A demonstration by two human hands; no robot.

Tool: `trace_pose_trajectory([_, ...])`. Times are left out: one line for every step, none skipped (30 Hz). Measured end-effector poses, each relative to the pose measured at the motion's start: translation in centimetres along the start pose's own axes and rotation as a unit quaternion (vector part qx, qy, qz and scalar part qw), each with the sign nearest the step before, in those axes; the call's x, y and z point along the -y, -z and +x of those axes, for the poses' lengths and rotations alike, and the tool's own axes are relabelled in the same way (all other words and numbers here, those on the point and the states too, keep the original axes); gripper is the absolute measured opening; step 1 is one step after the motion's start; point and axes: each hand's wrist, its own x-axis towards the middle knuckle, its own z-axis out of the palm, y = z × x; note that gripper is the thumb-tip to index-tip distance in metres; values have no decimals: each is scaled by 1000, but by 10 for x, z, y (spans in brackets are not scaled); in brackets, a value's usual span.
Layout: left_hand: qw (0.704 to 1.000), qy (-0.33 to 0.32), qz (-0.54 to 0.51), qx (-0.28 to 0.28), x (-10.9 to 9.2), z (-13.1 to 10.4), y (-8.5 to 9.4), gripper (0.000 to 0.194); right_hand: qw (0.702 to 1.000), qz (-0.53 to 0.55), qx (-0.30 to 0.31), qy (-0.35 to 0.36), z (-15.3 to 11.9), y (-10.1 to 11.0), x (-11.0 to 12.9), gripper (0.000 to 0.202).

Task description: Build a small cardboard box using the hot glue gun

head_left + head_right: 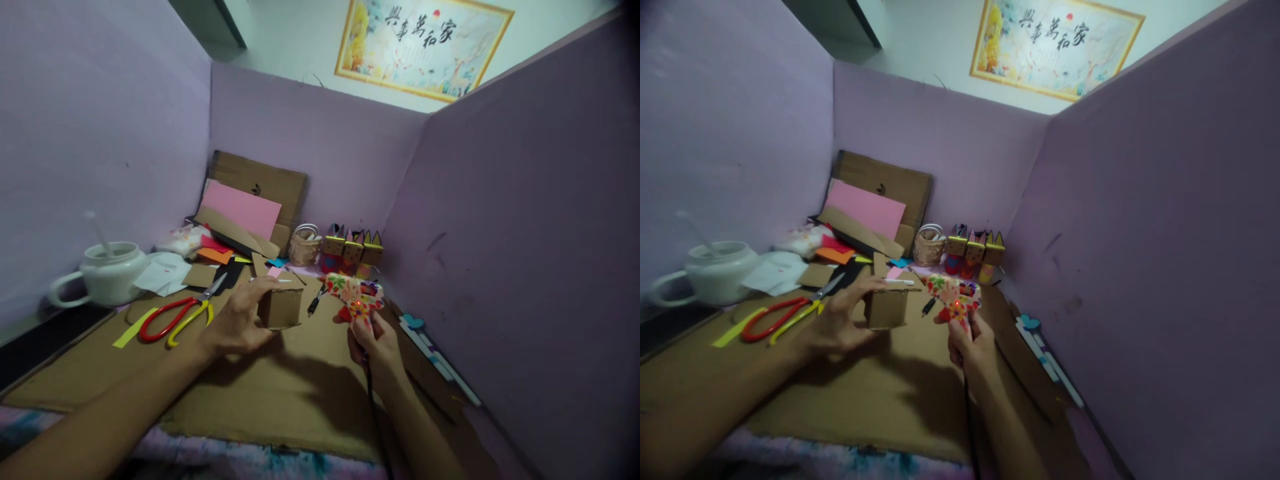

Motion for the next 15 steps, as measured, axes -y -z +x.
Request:
trace_pose_trajectory([1000, 5, -1, 0, -1, 0, 0, 61, 1000, -12, 5, 22, -3, -3, 0, 42])
trace_pose_trajectory([1000, 12, -3, 2, -1, 0, -1, 61, 998, -37, 6, 44, -6, -5, 0, 41])
trace_pose_trajectory([1000, 19, -6, 2, -2, 0, -1, 61, 996, -68, 5, 63, -9, -6, -2, 40])
trace_pose_trajectory([1000, 23, -8, 1, -3, 0, -1, 61, 992, -97, 5, 78, -10, -7, -4, 38])
trace_pose_trajectory([1000, 22, -7, 0, -3, 0, -2, 62, 989, -121, 7, 88, -12, -8, -6, 36])
trace_pose_trajectory([1000, 15, -3, -1, -4, 1, -2, 62, 985, -140, 11, 95, -12, -9, -8, 34])
trace_pose_trajectory([1000, 3, 3, -3, -4, 1, -3, 63, 983, -155, 16, 101, -13, -10, -9, 33])
trace_pose_trajectory([1000, -9, 8, -5, -5, 1, -3, 64, 980, -166, 21, 108, -13, -10, -9, 31])
trace_pose_trajectory([1000, -17, 13, -3, -5, 1, -3, 65, 978, -173, 26, 114, -13, -11, -9, 31])
trace_pose_trajectory([1000, -21, 16, 1, -5, 1, -4, 67, 976, -178, 29, 119, -13, -12, -8, 30])
trace_pose_trajectory([1000, -23, 19, 4, -5, 1, -4, 68, 975, -181, 31, 122, -13, -13, -7, 30])
trace_pose_trajectory([999, -23, 23, 6, -6, 1, -4, 68, 975, -182, 33, 123, -13, -14, -6, 28])
trace_pose_trajectory([999, -23, 26, 9, -6, 1, -4, 68, 975, -181, 37, 123, -13, -14, -5, 27])
trace_pose_trajectory([999, -25, 29, 10, -7, 1, -5, 68, 975, -180, 40, 123, -13, -15, -4, 26])
trace_pose_trajectory([999, -28, 30, 8, -8, 1, -5, 66, 975, -180, 43, 124, -13, -15, -4, 25])
